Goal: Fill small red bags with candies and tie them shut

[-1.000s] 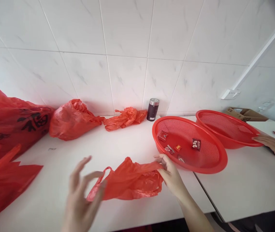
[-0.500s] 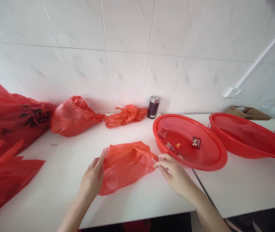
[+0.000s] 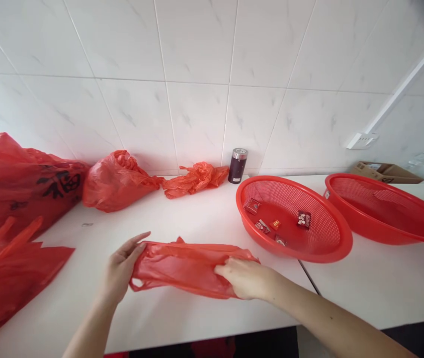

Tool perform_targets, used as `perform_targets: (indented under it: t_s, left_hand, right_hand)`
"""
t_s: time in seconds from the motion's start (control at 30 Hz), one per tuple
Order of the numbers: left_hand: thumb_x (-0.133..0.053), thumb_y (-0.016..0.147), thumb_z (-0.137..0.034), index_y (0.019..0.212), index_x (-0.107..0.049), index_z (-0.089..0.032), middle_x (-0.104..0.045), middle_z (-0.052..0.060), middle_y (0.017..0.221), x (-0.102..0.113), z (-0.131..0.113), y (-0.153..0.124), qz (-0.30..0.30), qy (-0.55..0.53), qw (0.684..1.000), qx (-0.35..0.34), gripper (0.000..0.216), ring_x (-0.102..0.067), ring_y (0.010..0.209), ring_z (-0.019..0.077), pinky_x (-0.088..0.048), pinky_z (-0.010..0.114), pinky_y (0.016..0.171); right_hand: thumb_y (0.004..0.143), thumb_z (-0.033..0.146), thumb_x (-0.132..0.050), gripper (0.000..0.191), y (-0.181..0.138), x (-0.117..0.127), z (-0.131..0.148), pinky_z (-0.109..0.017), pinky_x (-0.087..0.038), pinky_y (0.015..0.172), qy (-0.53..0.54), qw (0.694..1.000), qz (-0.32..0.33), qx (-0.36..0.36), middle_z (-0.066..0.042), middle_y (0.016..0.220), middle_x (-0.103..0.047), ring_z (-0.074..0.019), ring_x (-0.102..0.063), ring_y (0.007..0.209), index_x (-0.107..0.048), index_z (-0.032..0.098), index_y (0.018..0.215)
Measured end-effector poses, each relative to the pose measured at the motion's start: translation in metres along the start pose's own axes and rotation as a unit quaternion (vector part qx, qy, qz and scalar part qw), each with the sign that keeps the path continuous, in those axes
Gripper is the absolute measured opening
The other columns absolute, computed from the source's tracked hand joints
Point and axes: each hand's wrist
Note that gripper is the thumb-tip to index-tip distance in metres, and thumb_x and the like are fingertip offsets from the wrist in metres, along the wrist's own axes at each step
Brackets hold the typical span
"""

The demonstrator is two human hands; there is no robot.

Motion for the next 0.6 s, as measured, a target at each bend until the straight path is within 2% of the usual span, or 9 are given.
perform_targets:
  t_s: [0.07,0.13,0.2,0.27,0.33,0.43,0.53,0.6]
  left_hand:
    - [-0.063,0.076,-0.049,0.119,-0.066,-0.024,-0.061,0.005,0.096,0.005,-0.001,0.007,-0.077,0.151,0.982,-0.083,0.049,-0.062,0.074,0.0194,-0.053,0.031,0.063]
    - [-0.059,0.081,-0.045,0.115,-0.068,-0.026,-0.054,0.009,0.118,-0.003,-0.009,0.000,-0.119,0.262,0.939,-0.188,0.040,-0.059,0.101,0.0267,-0.053,0.039,0.083]
    - [-0.057,0.084,-0.039,0.109,-0.070,-0.027,-0.042,0.010,0.139,-0.021,-0.017,-0.017,-0.138,0.330,0.885,-0.298,0.030,-0.045,0.126,0.0319,-0.041,0.049,0.102]
    - [-0.057,0.087,-0.033,0.098,-0.074,-0.029,-0.031,0.006,0.152,-0.043,-0.019,-0.034,-0.121,0.402,0.829,-0.369,0.021,-0.029,0.138,0.0363,-0.026,0.059,0.110]
    - [-0.059,0.086,-0.028,0.091,-0.076,-0.031,-0.028,0.004,0.156,-0.062,-0.011,-0.042,-0.073,0.480,0.791,-0.373,0.018,-0.018,0.143,0.0413,-0.014,0.068,0.109]
    - [-0.058,0.083,-0.017,0.101,-0.075,-0.030,-0.028,0.008,0.157,-0.071,0.011,-0.031,-0.019,0.556,0.776,-0.298,0.028,-0.012,0.143,0.0462,-0.014,0.075,0.103]
    - [-0.052,0.080,-0.005,0.117,-0.069,-0.028,-0.020,0.012,0.160,-0.055,0.025,-0.009,-0.033,0.588,0.771,-0.242,0.047,-0.007,0.144,0.0470,-0.017,0.076,0.102]
    - [-0.047,0.076,0.001,0.125,-0.064,-0.029,-0.017,0.013,0.161,-0.038,0.026,0.000,-0.028,0.590,0.778,-0.213,0.060,-0.008,0.144,0.0465,-0.023,0.072,0.102]
  right_hand:
    - [0.071,0.013,-0.059,0.024,-0.004,0.007,0.005,-0.026,-0.040,0.050,0.021,1.000,0.015,0.004,-0.004,0.074,-0.064,-0.0220,-0.063,0.064,-0.066,0.023,0.091]
    - [0.071,0.015,-0.059,0.020,-0.004,0.014,0.011,-0.026,-0.037,0.048,0.006,1.000,0.004,0.017,-0.004,0.070,-0.064,-0.0235,-0.063,0.062,-0.066,0.023,0.089]
    - [0.072,0.016,-0.058,0.023,-0.001,0.018,0.016,-0.027,-0.037,0.049,-0.026,0.999,-0.009,0.018,-0.006,0.071,-0.065,-0.0266,-0.064,0.066,-0.067,0.022,0.091]
    - [0.072,0.017,-0.057,0.026,0.002,0.017,0.018,-0.028,-0.038,0.050,-0.042,0.999,-0.005,0.016,-0.006,0.069,-0.065,-0.0274,-0.065,0.067,-0.067,0.023,0.095]
    - [0.071,0.015,-0.056,0.031,0.003,0.012,0.016,-0.028,-0.038,0.051,-0.041,0.999,0.000,0.021,-0.006,0.068,-0.065,-0.0262,-0.064,0.066,-0.068,0.024,0.099]
    - [0.067,0.012,-0.058,0.049,0.003,-0.002,0.009,-0.025,-0.036,0.049,-0.006,1.000,-0.005,0.014,-0.006,0.076,-0.066,-0.0251,-0.065,0.070,-0.065,0.028,0.112]
    - [0.054,0.009,-0.064,0.083,0.005,-0.012,-0.007,-0.024,-0.035,0.047,0.053,0.996,-0.020,-0.067,-0.005,0.081,-0.067,-0.0243,-0.065,0.069,-0.051,0.031,0.134]
    - [0.051,0.008,-0.064,0.094,0.006,-0.014,-0.019,-0.024,-0.036,0.046,0.083,0.990,-0.032,-0.113,-0.006,0.080,-0.067,-0.0239,-0.064,0.066,-0.044,0.028,0.141]
Point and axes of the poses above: each hand's wrist, its own y-axis towards the middle knuckle, its own x-axis out of the back of the hand, z = x × y
